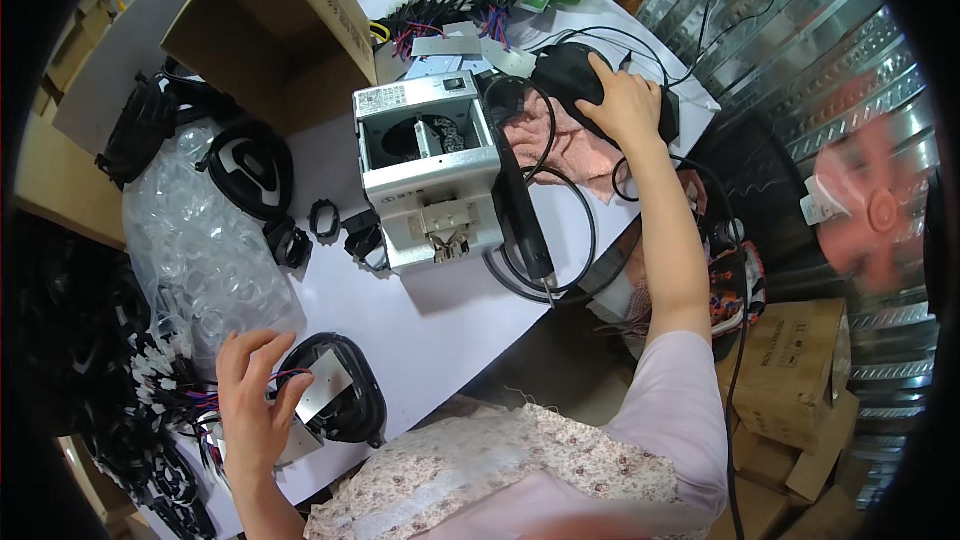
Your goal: The person assembles an electronic component by attaching a metal plate to a black plastic housing and securing it with an electric screwdriver.
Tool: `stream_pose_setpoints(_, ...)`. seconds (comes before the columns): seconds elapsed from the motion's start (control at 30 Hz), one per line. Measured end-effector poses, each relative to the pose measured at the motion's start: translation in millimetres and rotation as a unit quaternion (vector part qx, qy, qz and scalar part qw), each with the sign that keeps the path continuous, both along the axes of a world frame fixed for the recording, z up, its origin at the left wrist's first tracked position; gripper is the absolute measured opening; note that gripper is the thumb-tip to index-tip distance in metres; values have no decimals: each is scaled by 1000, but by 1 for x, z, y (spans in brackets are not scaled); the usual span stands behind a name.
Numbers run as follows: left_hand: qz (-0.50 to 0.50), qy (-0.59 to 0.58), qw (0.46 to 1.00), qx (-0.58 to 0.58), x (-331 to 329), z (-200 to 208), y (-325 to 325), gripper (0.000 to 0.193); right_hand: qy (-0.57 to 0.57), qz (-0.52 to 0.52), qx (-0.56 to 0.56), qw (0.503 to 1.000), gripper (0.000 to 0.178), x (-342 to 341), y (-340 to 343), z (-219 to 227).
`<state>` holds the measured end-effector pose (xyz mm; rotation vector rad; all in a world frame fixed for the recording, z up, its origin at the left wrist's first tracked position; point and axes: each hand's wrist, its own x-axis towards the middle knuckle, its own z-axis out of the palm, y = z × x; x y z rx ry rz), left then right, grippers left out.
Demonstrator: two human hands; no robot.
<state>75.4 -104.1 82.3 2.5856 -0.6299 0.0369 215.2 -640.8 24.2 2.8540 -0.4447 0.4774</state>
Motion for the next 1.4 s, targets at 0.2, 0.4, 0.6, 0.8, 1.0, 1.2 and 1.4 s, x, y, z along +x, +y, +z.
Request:
stream_pose_setpoints(0.2, 7, 2, 1000, -10, 1, 1, 6, 46, 8, 27, 5, 1000, 79, -17, 1, 4)
stream_pose_setpoints(0.4, 25, 19, 999, -5, -1, 5, 10, 46, 12, 60, 9, 998, 82, -24, 8, 5)
stream_pose_setpoints(0.6, 14, 21, 1000, -1, 3, 8, 7, 46, -15, 74, 3, 997, 73, -34, 9, 9)
stream_pose_setpoints(0.8, -10, 15, 1000, 14, 10, 9, -4, 46, -102, 246, 327, 907, 31, -18, 56, -11)
stream_pose_setpoints(1.0, -13, 22, 1000, 12, 16, 6, -13, 46, -62, 227, 282, 930, 34, 9, 73, -64)
stream_pose_setpoints(1.2, -69, -5, 996, 54, 29, 12, -37, 45, 19, 282, 369, 885, 28, 11, 72, -63)
stream_pose_setpoints(1.4, -149, -29, 984, 95, 40, 14, -60, 41, -42, 336, 299, 892, 20, -1, 56, -78)
